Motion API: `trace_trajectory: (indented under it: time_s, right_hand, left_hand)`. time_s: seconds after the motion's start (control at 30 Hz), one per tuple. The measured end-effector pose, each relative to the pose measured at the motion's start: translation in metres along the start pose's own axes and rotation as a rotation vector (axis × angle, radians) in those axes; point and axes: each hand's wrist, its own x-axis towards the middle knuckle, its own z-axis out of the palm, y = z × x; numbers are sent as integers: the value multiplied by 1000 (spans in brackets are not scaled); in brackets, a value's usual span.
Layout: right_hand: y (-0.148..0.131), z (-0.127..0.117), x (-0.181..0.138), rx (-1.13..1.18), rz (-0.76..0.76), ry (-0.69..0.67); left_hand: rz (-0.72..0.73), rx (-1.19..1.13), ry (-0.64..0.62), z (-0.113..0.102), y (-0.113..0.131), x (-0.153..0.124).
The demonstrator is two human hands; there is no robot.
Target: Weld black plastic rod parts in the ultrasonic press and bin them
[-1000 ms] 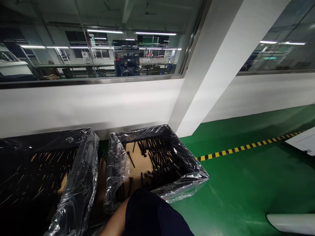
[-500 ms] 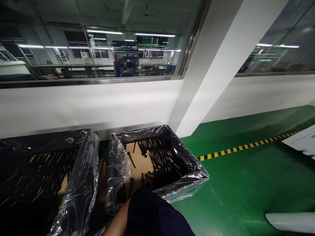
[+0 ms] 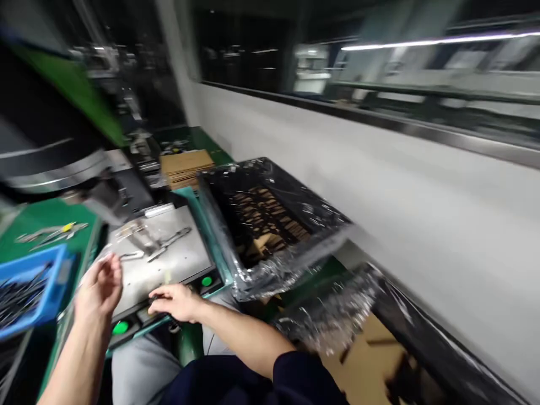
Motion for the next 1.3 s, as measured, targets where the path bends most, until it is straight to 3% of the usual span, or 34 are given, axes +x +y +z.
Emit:
trace_trajectory:
  time_s: [0.03, 0.1, 0.23, 0.37, 0.5, 0.63, 0.77, 0.9, 1.07, 1.3]
  right_hand:
    - [-4, 7, 11, -60, -11, -50]
    - [-15, 22, 35, -147, -23, -99]
    - [-39, 37, 87, -296, -236, 90]
    - [-71, 20, 125, -509, -520, 325]
    - [-95, 3, 149, -577, -635, 401]
    - [-100, 1, 175, -445, -568, 346]
    - [-98, 1, 194, -396, -541, 377]
    - [-102, -6, 194, -368, -442, 272]
    - [-109, -16, 189, -461, -507, 188]
    - [-106, -8, 195, -429, -443, 289]
  left_hand:
    - [12, -85, 76, -15, 6, -6]
    - [30, -222, 109, -27, 15, -12]
    - [57, -261, 56, -20, 31, -11]
    - [59, -265, 33, -19, 45, -6]
    - [73, -267, -6, -20, 49, 2]
    - [65, -281, -35, -18, 45, 10]
    - [66, -296, -53, -20, 42, 16]
    - [68, -291, -59, -23, 43, 18]
    - [60, -292, -41, -25, 44, 16]
    - [50, -281, -48, -27, 38, 17]
